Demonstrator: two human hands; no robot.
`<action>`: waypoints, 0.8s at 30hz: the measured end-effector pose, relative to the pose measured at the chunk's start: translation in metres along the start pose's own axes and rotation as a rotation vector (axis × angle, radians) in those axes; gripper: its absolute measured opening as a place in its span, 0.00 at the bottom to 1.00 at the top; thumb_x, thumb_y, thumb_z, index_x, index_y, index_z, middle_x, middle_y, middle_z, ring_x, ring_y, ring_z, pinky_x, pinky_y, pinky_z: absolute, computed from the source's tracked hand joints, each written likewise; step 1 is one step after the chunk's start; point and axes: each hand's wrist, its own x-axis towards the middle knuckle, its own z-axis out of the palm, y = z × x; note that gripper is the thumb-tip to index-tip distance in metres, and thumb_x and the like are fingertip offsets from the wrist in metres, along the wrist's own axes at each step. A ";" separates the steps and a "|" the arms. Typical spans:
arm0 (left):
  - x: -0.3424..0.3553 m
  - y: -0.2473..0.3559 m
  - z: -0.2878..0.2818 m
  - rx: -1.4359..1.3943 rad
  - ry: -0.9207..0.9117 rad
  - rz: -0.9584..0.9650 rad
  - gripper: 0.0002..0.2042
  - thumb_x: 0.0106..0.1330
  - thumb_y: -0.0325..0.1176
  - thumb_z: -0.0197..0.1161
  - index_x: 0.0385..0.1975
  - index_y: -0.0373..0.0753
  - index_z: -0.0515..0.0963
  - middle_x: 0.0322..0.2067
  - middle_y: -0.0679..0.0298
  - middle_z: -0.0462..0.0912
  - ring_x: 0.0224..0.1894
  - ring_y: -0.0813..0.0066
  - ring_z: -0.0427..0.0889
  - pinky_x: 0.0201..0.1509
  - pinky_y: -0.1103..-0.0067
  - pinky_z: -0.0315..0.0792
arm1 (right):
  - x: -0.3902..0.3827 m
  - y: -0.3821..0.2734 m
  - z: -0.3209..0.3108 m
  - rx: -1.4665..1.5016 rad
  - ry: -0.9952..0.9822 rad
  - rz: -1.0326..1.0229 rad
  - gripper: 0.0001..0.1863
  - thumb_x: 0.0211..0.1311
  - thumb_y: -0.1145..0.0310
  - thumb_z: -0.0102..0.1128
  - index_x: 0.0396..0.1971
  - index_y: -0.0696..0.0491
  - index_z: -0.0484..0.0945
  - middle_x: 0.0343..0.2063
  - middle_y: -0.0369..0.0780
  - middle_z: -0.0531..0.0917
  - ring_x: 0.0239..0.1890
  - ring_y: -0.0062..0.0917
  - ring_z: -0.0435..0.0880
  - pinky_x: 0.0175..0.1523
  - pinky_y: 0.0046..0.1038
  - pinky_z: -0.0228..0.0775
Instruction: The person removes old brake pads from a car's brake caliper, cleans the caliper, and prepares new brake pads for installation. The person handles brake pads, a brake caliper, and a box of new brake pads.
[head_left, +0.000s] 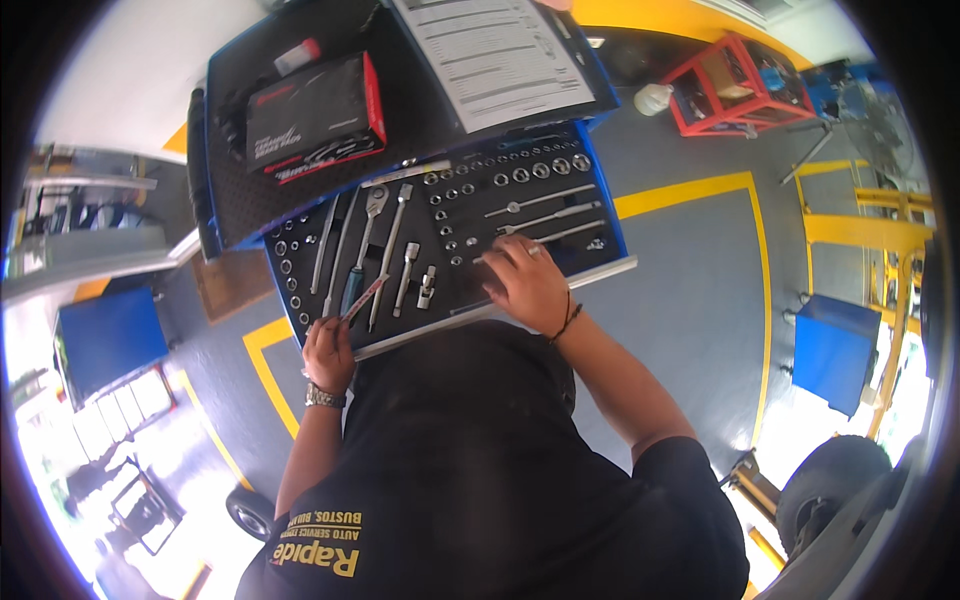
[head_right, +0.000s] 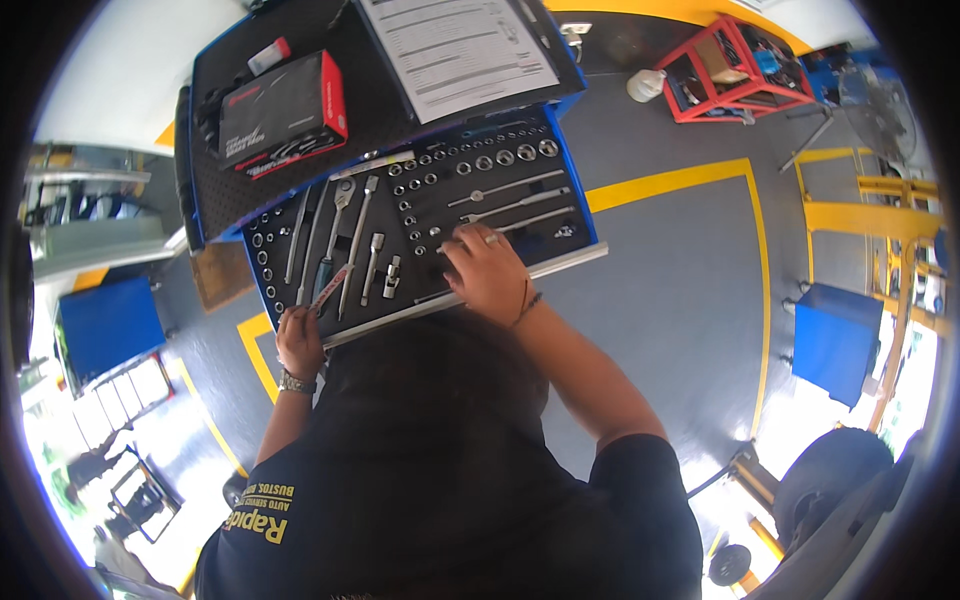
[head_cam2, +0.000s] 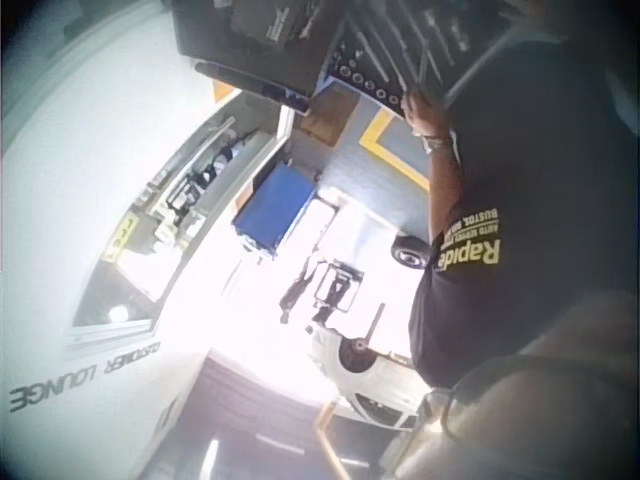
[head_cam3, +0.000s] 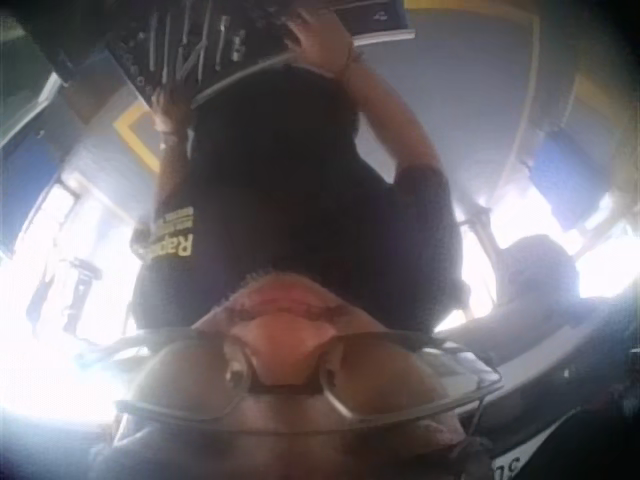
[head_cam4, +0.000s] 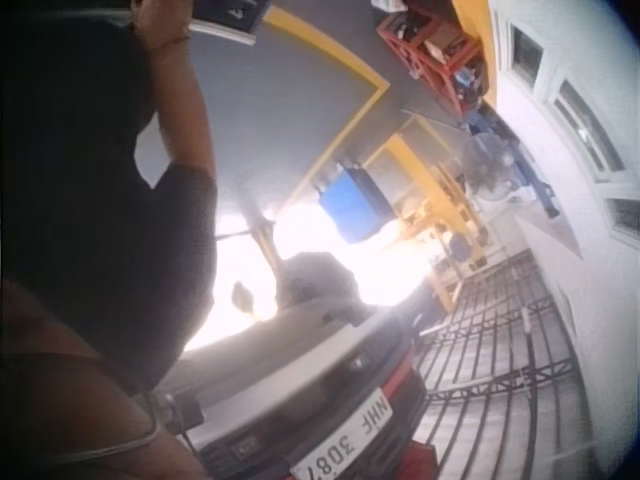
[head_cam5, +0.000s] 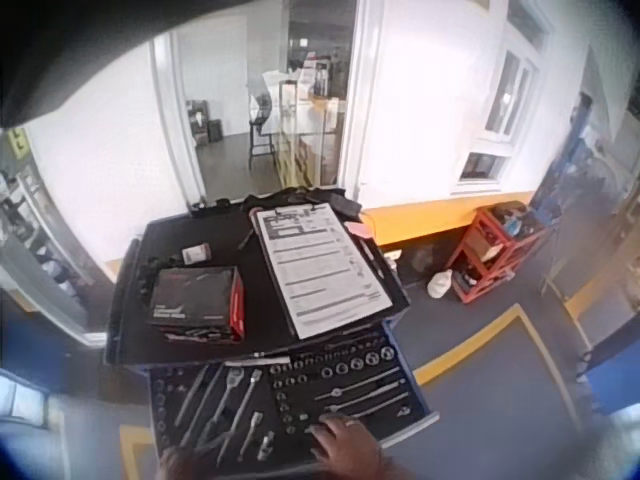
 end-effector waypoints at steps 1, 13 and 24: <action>-0.006 -0.002 -0.003 -0.011 -0.003 -0.020 0.03 0.66 0.27 0.63 0.35 0.35 0.80 0.33 0.54 0.82 0.34 0.52 0.83 0.38 0.67 0.77 | 0.009 0.007 0.001 -0.063 -0.212 0.011 0.34 0.47 0.62 0.76 0.57 0.51 0.75 0.58 0.45 0.72 0.61 0.40 0.72 0.65 0.37 0.66; -0.006 0.005 -0.011 -0.036 -0.004 -0.071 0.03 0.67 0.28 0.63 0.34 0.35 0.80 0.31 0.57 0.82 0.33 0.54 0.83 0.37 0.67 0.76 | -0.003 -0.008 0.000 -0.176 -0.539 0.119 0.25 0.62 0.47 0.62 0.37 0.58 0.82 0.48 0.45 0.77 0.52 0.38 0.76 0.53 0.41 0.70; -0.003 -0.002 -0.010 0.077 -0.046 -0.021 0.03 0.65 0.29 0.64 0.33 0.37 0.81 0.28 0.59 0.80 0.31 0.57 0.81 0.35 0.67 0.75 | -0.022 -0.024 0.014 -0.208 -0.264 0.303 0.43 0.40 0.29 0.70 0.32 0.61 0.82 0.44 0.50 0.75 0.52 0.45 0.72 0.54 0.46 0.64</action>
